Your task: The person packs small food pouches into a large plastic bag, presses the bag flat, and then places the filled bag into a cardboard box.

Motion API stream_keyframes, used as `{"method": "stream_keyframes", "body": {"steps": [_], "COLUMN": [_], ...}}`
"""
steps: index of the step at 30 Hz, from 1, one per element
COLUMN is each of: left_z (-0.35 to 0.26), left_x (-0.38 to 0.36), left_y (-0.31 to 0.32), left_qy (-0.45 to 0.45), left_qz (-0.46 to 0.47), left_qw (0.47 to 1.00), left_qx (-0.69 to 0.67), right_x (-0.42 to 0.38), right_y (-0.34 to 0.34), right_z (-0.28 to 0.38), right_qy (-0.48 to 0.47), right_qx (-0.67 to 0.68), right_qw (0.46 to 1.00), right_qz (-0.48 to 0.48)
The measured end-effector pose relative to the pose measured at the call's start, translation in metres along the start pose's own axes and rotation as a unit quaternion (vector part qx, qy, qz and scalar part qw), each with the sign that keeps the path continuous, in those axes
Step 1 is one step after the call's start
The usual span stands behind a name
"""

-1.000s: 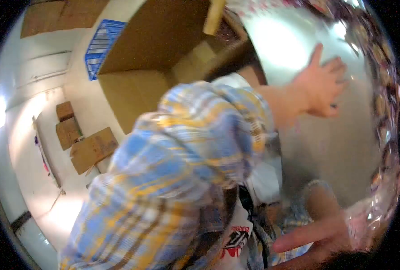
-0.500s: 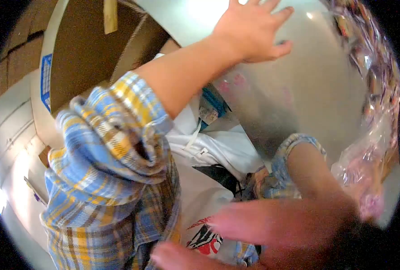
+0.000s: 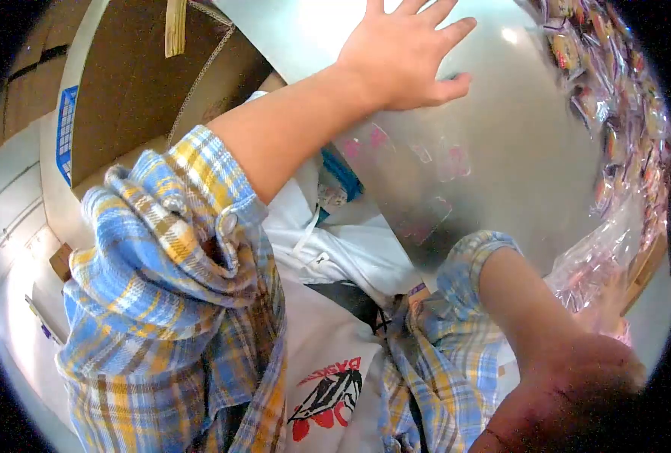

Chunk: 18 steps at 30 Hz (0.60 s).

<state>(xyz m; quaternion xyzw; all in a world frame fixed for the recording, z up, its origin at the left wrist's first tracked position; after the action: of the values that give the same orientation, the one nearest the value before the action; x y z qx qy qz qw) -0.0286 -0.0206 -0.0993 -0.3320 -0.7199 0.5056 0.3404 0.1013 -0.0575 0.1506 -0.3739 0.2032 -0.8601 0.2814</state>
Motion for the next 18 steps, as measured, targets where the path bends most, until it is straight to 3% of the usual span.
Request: {"method": "stream_keyframes", "body": {"steps": [11, 18], "left_z": [-0.002, -0.002], "left_x": [0.003, 0.001], "left_y": [-0.003, 0.005], "left_qy": [0.001, -0.005], "left_qz": [0.001, 0.002], "left_qw": [1.0, 0.999], "left_qx": [-0.003, 0.033], "right_x": [-0.013, 0.003], "right_y": [-0.025, -0.032], "right_z": [0.024, -0.02], "right_qy": [0.005, 0.068], "right_qx": [-0.053, -0.159], "right_qw": [0.998, 0.985], "right_qz": [0.016, -0.002]}}
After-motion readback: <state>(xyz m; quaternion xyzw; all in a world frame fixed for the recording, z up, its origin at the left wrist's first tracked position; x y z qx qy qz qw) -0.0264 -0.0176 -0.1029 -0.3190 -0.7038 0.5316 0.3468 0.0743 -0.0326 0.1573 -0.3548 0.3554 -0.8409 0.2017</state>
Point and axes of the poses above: each hand's wrist, its own x-axis towards the middle knuckle, its own y-axis out of the palm, z = x × y, the point moved 8 cm from there along x, towards the middle knuckle, and after that the axes turned 6 degrees about z, right-handed, at the moved point
